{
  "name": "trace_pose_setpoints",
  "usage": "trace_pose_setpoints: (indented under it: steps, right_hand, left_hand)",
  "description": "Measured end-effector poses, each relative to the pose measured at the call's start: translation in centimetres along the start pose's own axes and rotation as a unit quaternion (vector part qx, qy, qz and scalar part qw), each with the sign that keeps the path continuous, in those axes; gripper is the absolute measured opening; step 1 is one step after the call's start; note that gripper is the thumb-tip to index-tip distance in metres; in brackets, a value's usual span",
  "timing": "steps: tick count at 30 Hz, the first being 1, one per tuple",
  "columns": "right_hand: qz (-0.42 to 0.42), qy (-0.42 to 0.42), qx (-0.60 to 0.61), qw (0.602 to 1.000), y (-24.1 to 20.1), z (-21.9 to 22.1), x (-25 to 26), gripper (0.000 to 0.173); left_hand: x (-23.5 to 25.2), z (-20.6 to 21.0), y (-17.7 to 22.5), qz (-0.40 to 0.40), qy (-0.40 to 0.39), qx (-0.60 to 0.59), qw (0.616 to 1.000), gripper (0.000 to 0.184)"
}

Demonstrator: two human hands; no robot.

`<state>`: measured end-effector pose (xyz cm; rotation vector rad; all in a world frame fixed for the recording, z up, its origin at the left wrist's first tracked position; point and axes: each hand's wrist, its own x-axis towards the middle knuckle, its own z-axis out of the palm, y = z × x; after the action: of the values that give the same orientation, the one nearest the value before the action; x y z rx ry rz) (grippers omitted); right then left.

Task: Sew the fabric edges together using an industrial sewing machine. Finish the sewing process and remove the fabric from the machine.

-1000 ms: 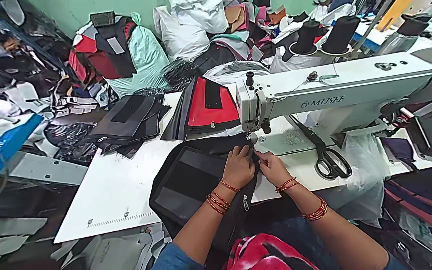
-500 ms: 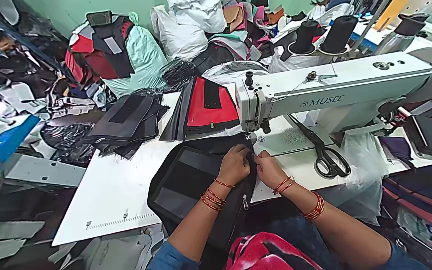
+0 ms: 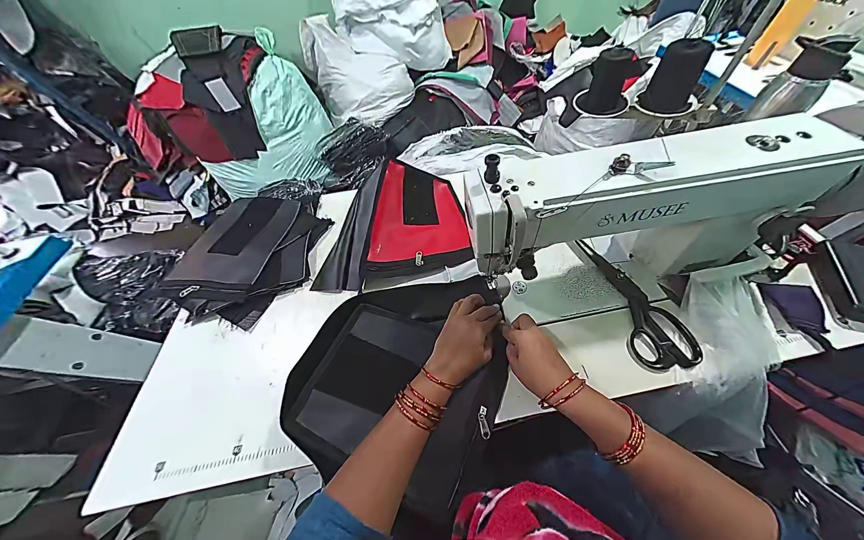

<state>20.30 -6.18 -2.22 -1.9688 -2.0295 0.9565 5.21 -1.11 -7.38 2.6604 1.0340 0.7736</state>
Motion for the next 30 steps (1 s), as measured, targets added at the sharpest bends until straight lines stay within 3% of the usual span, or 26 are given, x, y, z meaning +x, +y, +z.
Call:
trace_pose_setpoints:
  steps: [14, 20, 23, 27, 30]
  right_hand:
    - [-0.012, -0.017, -0.004, 1.000, -0.4, -1.8, 3.9, 0.038]
    - [-0.008, -0.030, -0.020, 0.999, -0.7, -2.4, 5.0, 0.037]
    - [-0.009, 0.000, -0.011, 1.000, -0.4, -2.1, 4.7, 0.038]
    - [0.013, 0.067, -0.025, 0.997, 0.7, -1.4, 3.2, 0.045]
    - [0.032, 0.090, 0.006, 0.995, 1.3, -1.2, 2.0, 0.044]
  left_hand:
    - [2.6, -0.1, -1.6, -0.090, -0.026, -0.052, 0.994, 0.028]
    - [3.4, -0.1, -2.2, -0.092, -0.012, -0.051, 0.994, 0.023]
    - [3.5, -0.3, -1.8, -0.119, -0.037, -0.047, 0.991, 0.023]
    - [3.6, -2.3, -0.2, -0.195, -0.135, -0.045, 0.970, 0.031]
    - [2.2, -3.3, 0.1, -0.188, -0.131, -0.062, 0.971, 0.031]
